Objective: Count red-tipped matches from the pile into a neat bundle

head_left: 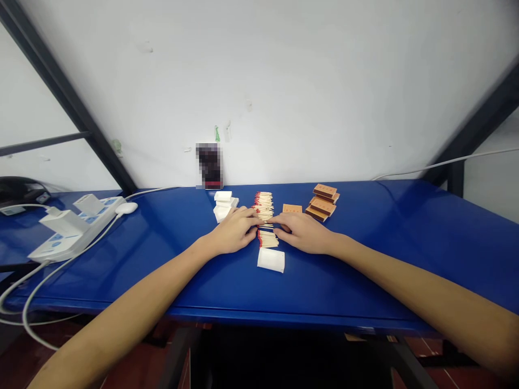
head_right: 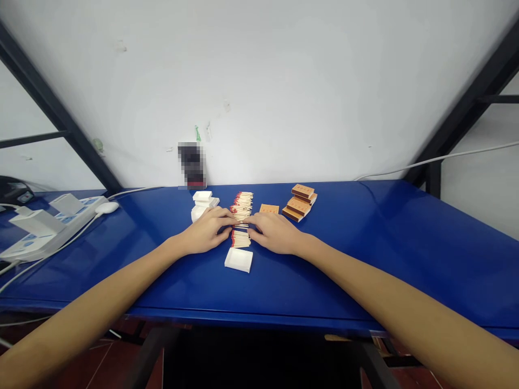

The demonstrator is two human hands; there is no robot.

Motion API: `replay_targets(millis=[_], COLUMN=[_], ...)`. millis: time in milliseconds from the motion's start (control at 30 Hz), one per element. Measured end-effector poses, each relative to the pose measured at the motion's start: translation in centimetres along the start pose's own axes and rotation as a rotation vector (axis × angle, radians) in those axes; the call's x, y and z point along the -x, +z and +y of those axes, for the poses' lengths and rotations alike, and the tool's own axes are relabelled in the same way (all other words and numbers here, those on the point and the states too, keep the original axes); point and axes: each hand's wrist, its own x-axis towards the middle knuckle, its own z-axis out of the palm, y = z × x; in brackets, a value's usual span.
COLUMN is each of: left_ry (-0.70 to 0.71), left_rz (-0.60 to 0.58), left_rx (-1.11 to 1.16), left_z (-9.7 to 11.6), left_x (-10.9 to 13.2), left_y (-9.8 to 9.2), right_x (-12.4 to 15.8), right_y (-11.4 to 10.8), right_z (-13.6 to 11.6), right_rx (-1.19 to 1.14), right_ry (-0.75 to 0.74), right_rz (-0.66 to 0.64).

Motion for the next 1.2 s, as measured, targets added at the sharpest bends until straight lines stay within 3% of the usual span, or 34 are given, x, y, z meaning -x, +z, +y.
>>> replay_targets(millis=[1200], left_ry=[-0.042], left_rz=[0.015], left_rx=[0.003], left_z=[0.23], left_x=[-0.01], left_y=[-0.16], right_x=[-0.02], right_y=[0.45], right_z=[0.79], right_rx=[-0.039], right_ry=[-0.04], right_rz=[0.044])
